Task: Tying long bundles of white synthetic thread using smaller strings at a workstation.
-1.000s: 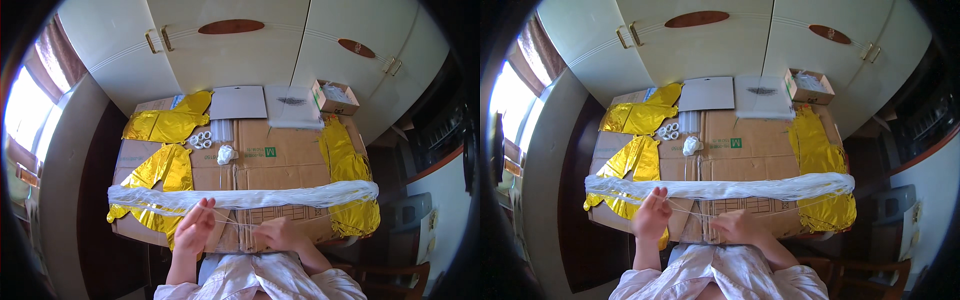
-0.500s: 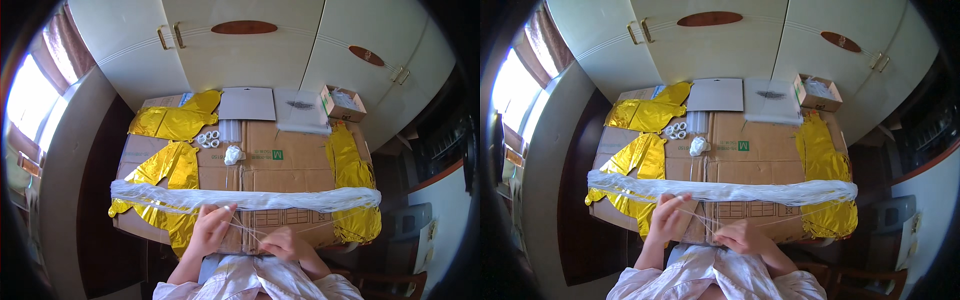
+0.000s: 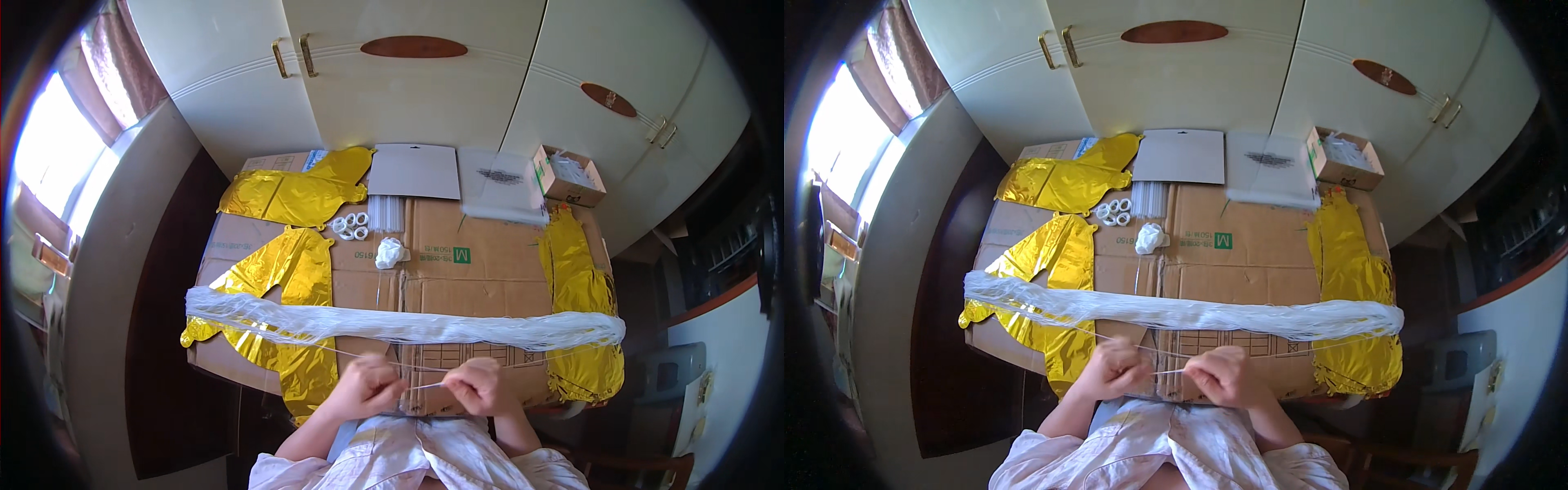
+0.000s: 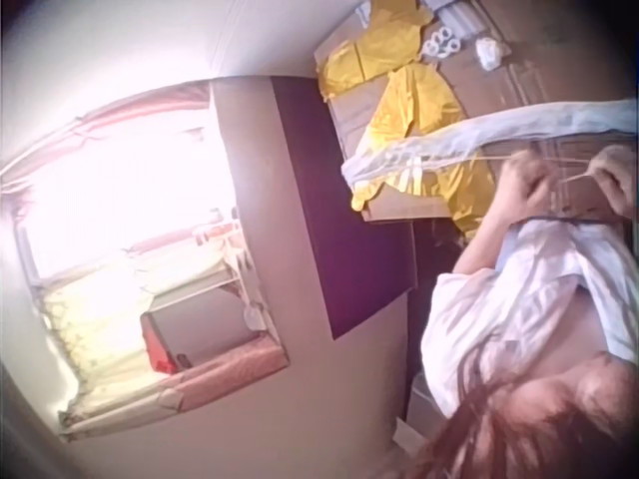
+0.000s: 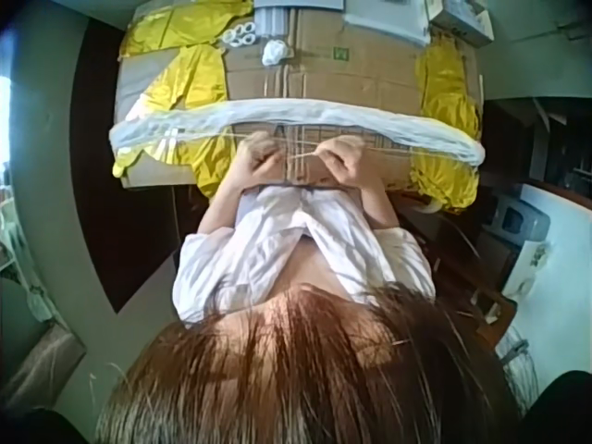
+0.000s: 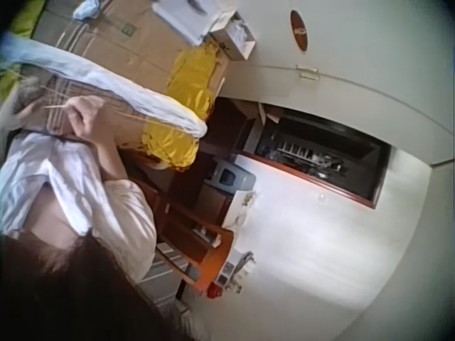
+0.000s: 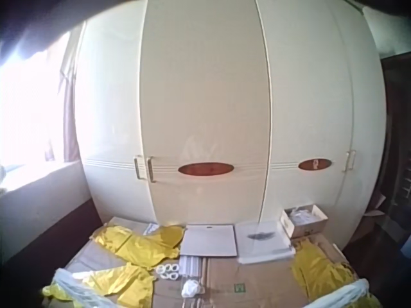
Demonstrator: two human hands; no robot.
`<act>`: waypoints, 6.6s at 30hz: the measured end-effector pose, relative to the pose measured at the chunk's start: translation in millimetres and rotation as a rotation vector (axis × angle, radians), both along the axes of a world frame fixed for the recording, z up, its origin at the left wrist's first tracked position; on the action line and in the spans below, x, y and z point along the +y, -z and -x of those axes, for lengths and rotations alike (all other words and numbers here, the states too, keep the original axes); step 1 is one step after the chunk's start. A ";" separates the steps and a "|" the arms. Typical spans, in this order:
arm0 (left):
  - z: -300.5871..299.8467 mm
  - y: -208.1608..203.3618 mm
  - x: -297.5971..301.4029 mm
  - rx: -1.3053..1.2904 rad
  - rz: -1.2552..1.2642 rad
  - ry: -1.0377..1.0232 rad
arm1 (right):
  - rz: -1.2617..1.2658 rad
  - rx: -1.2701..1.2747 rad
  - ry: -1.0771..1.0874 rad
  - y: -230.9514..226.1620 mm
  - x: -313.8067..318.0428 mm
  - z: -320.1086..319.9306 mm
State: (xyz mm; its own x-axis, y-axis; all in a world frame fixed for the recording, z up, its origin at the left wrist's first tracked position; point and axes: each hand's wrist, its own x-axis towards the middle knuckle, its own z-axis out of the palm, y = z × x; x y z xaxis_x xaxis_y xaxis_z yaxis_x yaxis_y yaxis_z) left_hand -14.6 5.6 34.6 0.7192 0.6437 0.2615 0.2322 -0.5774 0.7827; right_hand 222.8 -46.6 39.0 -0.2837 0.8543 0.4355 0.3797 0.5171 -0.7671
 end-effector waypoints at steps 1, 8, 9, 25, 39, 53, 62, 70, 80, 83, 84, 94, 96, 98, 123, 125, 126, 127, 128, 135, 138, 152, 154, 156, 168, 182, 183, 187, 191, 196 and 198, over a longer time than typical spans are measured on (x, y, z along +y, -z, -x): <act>1.2 6.3 -3.6 -0.199 0.298 0.117 | -0.044 -0.023 0.068 2.5 4.9 -1.8; -18.4 -13.4 -7.8 -0.300 0.158 -0.268 | 0.049 -0.059 -0.101 10.9 -1.2 7.9; -18.9 -4.6 -5.0 -0.108 -0.219 -0.261 | 0.076 0.032 -0.156 6.0 0.3 7.0; -18.0 4.3 -15.9 -0.616 0.687 0.216 | 0.015 -0.083 -0.042 7.3 -0.5 16.5; -24.5 2.5 -13.3 -0.161 0.090 -0.068 | 0.033 0.099 -0.102 4.1 -7.0 18.0; -21.7 -1.9 -16.4 -0.642 0.550 0.373 | 0.327 0.191 0.062 20.6 -14.5 21.0; -18.1 9.8 -12.7 -0.536 0.477 0.225 | 0.206 0.154 0.050 9.5 -7.5 18.9; -13.2 1.1 -9.6 -0.235 0.223 0.097 | 0.115 0.153 -0.007 6.2 -2.7 20.6; -15.3 -0.2 -11.6 -0.431 0.433 0.212 | 0.025 0.064 0.083 5.5 2.8 23.9; -20.6 4.7 -14.5 -0.556 0.469 -0.017 | 0.046 -0.014 -0.005 4.3 -3.3 32.0; -21.7 6.0 -14.2 -0.551 0.414 -0.141 | 0.004 -0.062 -0.046 2.2 -7.4 33.9; -21.6 23.9 -20.6 -0.670 0.734 -0.035 | 0.050 0.056 0.099 1.7 0.9 34.4; -26.2 26.1 -21.8 -0.696 0.719 -0.040 | 0.049 0.070 0.152 7.2 1.6 35.4; -29.7 24.6 -21.2 -0.690 0.681 -0.057 | 0.044 0.070 0.198 10.8 2.2 37.0; -26.4 22.1 -13.5 -0.540 1.042 -0.088 | 0.385 0.382 -0.166 17.3 25.1 12.4; -26.0 28.8 -12.7 -0.572 1.074 -0.051 | 0.497 0.484 -0.253 22.3 26.1 12.2; -25.7 30.9 -12.5 -0.588 1.091 -0.034 | 0.528 0.521 -0.276 24.9 26.1 11.8; -25.2 30.5 -12.5 -0.576 1.099 -0.030 | 0.560 0.557 -0.299 26.5 26.3 11.7; -24.9 28.6 -12.3 -0.565 1.106 -0.026 | 0.592 0.594 -0.315 27.2 26.6 12.0; -23.1 28.9 -7.7 -0.631 1.116 0.109 | 0.776 0.727 -0.312 30.7 22.6 14.1; -22.1 31.4 -6.6 -0.627 1.103 0.071 | 0.780 0.718 -0.263 31.2 20.8 14.5; -37.8 22.8 -12.0 -0.739 0.866 -0.270 | 0.466 0.460 0.016 27.3 15.3 21.5; -35.7 24.1 -9.1 -0.683 0.898 -0.297 | 0.391 0.455 0.049 24.9 15.2 22.7; -37.0 19.9 -8.0 -0.627 0.883 -0.335 | 0.375 0.461 0.064 34.9 14.6 22.3; 3.0 33.0 188.4 0.180 -0.623 -0.704 | 0.177 0.244 0.242 45.3 -1.4 18.4; -2.6 63.3 219.2 0.334 -0.815 -0.622 | 0.043 0.056 0.241 53.8 -16.5 21.5; -2.1 63.0 218.7 0.321 -0.826 -0.622 | 0.041 0.057 0.236 53.8 -16.6 21.6; 2.7 67.7 218.1 0.302 -0.782 -0.597 | 0.046 0.065 0.220 52.5 -17.6 20.9; -1.8 58.1 212.2 0.271 -0.726 -0.592 | 0.066 0.109 0.215 52.0 -18.1 19.8; 5.9 48.8 214.7 0.256 -0.538 -0.681 | 0.057 0.103 0.224 49.1 -18.3 18.1; 14.5 61.0 225.7 0.208 -0.485 -0.700 | 0.061 0.106 0.225 50.9 -18.6 18.6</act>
